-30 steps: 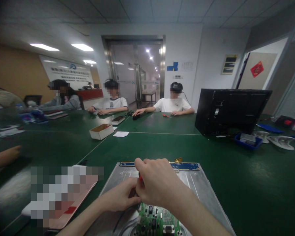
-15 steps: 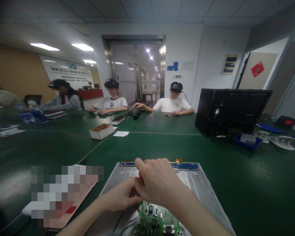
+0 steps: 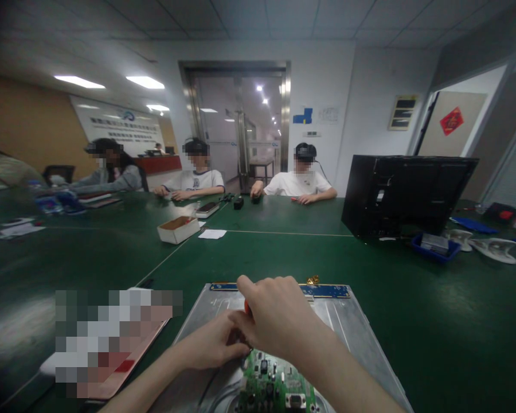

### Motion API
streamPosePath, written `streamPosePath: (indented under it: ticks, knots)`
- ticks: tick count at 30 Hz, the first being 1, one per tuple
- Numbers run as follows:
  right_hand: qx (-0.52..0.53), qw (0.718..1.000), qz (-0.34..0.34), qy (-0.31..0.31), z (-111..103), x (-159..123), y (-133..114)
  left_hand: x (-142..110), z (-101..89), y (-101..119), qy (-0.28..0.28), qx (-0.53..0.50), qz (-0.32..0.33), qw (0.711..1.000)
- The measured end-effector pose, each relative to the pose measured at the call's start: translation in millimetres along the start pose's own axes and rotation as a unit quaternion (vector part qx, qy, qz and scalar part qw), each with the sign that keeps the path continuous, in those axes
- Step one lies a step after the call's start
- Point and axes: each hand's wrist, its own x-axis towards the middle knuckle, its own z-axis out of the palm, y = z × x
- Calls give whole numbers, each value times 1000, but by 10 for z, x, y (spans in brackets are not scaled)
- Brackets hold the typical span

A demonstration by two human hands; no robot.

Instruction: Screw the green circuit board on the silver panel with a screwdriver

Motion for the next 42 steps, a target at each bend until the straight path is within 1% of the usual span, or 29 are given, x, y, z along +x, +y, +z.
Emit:
streamPosePath:
  ticks: [3,9,14,19,22,26,31,37,42]
  knots:
    - [-13,1000,5,1,9,18,5,-7,15,-12,1,-6,3,1000]
    - [28,1000,-13,-4,-28,7,-14,2,38,-38,1,-5,29,1000]
    - [-16,1000,8,2,-3,10,5,4,52,-109,-10,-28,-3,1000]
    - [-10,1000,3,13,25,33,27,22,36,-155,-25,-35,-19,999]
    - [-9,1000,5,12,16,31,28,27,26,-139,-29,-26,-22,999]
    - [-9,1000,7,-9,-15,27,18,22,20,-101,-22,-20,-13,999]
    - [15,1000,6,-19,-40,26,23,25,12,-108,-26,-2,-5,1000]
    - [40,999,-19,-4,-40,-7,39,40,13,-104,-21,-7,6,1000]
    - [7,1000,-10,-16,-26,8,49,38,2,-26,-32,-19,3,999]
